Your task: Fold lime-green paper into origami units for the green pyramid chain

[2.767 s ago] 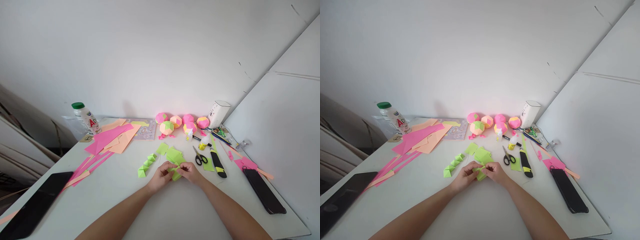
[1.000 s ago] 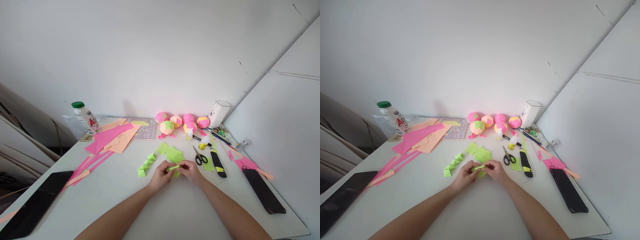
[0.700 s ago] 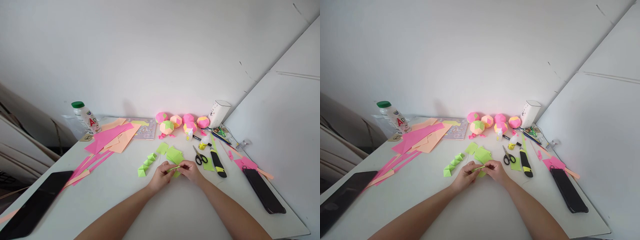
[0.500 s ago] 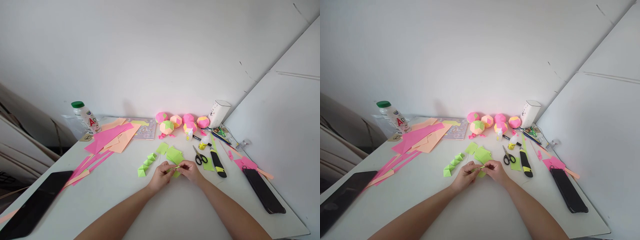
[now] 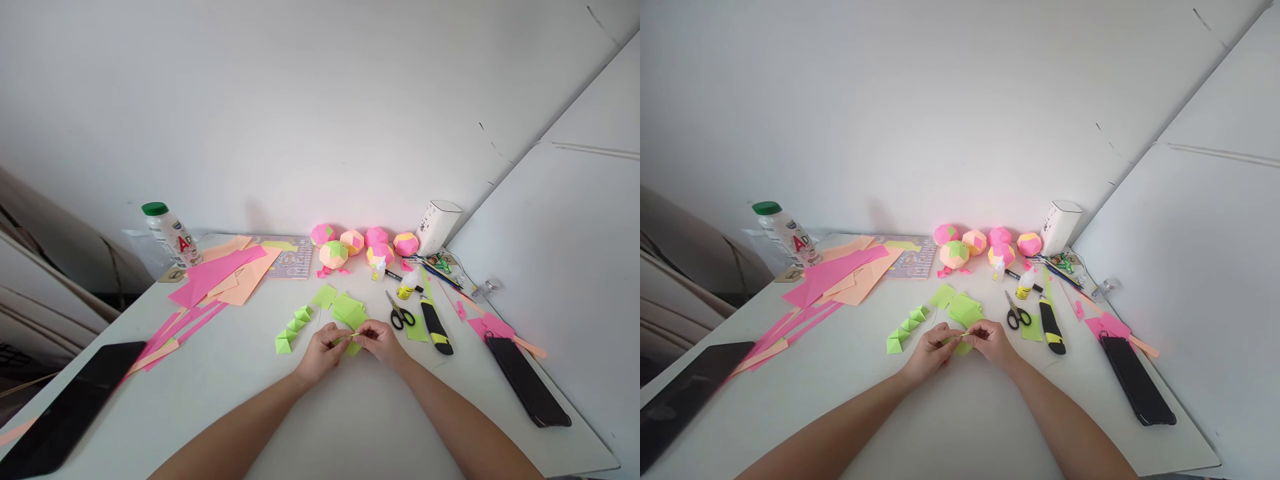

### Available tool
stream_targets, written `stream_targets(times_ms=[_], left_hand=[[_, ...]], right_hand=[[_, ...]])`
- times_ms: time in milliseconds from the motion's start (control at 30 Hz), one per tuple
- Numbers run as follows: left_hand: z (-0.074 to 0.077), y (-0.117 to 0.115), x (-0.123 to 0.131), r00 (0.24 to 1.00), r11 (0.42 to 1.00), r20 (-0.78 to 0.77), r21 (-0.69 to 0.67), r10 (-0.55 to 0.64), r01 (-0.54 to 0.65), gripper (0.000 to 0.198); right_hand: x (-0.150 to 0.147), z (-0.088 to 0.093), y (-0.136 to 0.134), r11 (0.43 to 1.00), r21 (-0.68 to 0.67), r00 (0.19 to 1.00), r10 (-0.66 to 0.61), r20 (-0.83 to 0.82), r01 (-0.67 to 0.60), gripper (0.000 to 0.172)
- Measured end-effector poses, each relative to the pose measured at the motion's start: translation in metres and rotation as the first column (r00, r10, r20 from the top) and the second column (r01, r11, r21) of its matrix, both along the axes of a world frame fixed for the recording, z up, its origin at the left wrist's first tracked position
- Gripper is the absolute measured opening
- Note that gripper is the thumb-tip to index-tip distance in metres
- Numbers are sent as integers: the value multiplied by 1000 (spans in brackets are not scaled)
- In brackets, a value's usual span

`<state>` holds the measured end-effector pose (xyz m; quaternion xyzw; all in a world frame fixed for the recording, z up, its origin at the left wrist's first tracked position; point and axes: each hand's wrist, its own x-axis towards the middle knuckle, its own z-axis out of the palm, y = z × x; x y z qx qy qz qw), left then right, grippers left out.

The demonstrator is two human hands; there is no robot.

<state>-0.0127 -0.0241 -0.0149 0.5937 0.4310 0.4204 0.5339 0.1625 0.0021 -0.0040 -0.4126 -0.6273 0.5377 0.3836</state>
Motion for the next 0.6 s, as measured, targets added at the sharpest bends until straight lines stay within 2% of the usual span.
stream_targets(times_ms=[433, 600], left_hand=[[4, -1, 1, 1000, 1000, -4, -7, 11, -11, 30], [2, 1, 2, 998, 996, 68, -88, 20, -14, 32]], right_hand=[[0, 6, -1, 1000, 0, 1000, 9, -11, -9, 22], [2, 3, -1, 1000, 18, 1000, 2, 15, -2, 24]])
